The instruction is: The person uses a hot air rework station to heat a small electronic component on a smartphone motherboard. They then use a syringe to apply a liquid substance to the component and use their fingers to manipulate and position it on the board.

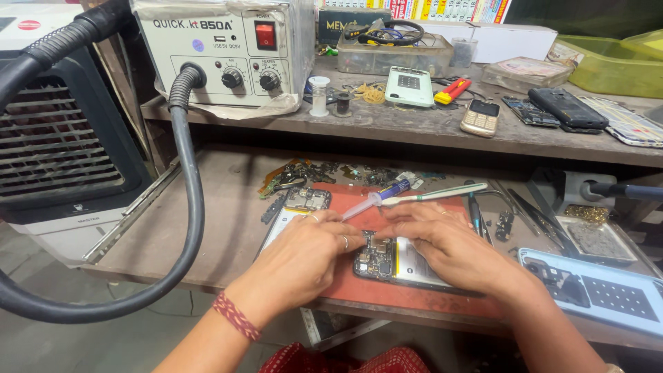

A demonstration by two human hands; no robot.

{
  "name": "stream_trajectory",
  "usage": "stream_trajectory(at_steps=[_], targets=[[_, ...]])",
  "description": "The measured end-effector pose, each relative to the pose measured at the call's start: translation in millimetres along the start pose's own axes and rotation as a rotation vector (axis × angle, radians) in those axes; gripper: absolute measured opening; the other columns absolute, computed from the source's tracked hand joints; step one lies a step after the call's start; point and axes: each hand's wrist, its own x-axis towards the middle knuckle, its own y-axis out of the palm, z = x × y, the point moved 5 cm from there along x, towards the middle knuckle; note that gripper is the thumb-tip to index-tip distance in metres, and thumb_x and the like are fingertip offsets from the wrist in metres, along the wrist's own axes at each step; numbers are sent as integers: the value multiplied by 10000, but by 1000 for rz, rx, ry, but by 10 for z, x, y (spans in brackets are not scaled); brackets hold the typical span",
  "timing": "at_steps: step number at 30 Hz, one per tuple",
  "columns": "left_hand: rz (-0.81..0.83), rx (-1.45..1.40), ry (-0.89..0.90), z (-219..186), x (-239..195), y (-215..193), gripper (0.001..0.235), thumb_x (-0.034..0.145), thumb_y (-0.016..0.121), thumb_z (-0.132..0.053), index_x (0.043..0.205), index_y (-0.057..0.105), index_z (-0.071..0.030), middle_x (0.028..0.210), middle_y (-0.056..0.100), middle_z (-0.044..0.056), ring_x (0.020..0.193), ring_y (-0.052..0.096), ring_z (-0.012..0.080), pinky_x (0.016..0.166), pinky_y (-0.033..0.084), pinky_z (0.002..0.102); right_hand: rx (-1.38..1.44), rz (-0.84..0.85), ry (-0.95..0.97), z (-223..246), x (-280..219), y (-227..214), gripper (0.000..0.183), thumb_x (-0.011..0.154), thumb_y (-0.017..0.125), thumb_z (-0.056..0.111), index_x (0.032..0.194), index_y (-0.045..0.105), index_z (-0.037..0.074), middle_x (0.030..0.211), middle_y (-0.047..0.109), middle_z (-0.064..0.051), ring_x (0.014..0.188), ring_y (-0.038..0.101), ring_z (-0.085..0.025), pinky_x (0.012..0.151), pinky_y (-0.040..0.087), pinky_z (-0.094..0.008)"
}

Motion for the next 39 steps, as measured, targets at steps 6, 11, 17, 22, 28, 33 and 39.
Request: stream_trajectory(at_steps=[6,11,17,22,28,33,39], targets=[[78,169,22,-187,-29,82,378,898,671,-344,1120,738,-46,1171,700,86,1210,556,302,938,426,489,-32,28,40,10,-10,49,519,810,552,-16,1239,758,192,1429,601,-56,1406,455,-262,1133,341,-423],[9,359,92,-342,-62,126,576,805,698,-477,1063,726,38,1095,694,99,1175,551,313,949,410,488,-21,4,46,8,3,62,534,792,534,-48,1202,775,194,1460,597,-55,1413,462,-259,1149,327,-433],[76,447,109,-378,-12,198,571,823,684,-515,923,740,44,964,683,110,1113,559,314,967,408,486,-101,5,103,100,-26,60,590,788,508,-49,1238,772,224,1494,582,-24,1400,464,-257,1117,295,-497],[144,384,64,-366,10,197,516,841,691,-486,908,745,23,975,682,95,1100,558,304,924,418,463,-228,4,77,274,-54,25,674,749,489,-43,1287,744,272,1459,561,-34,1360,475,-279,1087,326,-510],[138,169,0,-246,42,72,373,855,690,-390,994,759,-50,1080,720,69,1130,589,305,924,448,473,-414,13,-13,374,-56,-1,627,749,549,15,1283,743,280,1491,534,-63,1364,433,-320,1057,255,-522],[149,81,-145,-60,37,-54,328,916,631,-334,1129,748,-113,1198,729,16,1220,567,322,1002,430,499,-266,51,48,262,-89,-24,667,730,499,-43,1279,745,246,1536,526,-45,1401,404,-287,1094,256,-502],[237,121,-77,-188,11,138,582,945,540,-539,1232,674,-51,1352,630,85,1384,426,387,1046,339,604,-189,56,41,174,-87,12,675,782,485,-44,1327,750,252,1547,529,-56,1384,439,-291,1116,272,-498]])
